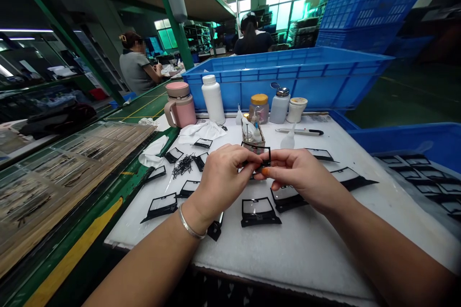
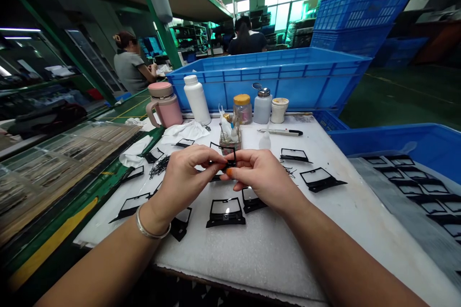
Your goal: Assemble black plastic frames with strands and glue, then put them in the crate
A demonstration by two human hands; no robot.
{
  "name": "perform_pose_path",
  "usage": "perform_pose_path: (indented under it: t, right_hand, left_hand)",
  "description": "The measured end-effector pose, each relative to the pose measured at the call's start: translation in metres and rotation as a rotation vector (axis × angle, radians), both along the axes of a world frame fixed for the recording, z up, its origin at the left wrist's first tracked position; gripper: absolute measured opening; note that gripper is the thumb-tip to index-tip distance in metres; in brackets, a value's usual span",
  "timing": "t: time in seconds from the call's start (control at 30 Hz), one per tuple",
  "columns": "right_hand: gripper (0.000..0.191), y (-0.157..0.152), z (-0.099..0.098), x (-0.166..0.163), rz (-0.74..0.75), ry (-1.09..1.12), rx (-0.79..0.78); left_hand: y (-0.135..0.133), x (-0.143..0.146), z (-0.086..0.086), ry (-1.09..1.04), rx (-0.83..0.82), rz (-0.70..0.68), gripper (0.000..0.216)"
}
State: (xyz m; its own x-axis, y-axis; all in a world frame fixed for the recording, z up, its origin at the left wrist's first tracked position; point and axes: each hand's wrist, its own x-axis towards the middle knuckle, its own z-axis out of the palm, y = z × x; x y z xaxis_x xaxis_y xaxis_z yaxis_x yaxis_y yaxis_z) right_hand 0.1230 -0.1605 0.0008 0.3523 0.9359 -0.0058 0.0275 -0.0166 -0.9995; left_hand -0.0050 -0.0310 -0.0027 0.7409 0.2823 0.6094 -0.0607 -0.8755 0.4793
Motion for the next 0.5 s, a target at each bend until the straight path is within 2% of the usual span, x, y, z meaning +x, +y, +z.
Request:
perform_pose_path:
  t: [0.5]
  right_hand:
    - [0.021,0.0013,-0.0018,-0.0040,-0.057,-0.136,-0.007]
  left_hand:
    - [0.0026,0.0009,-0.0021,-0.016,0.043,-0.021,0.008]
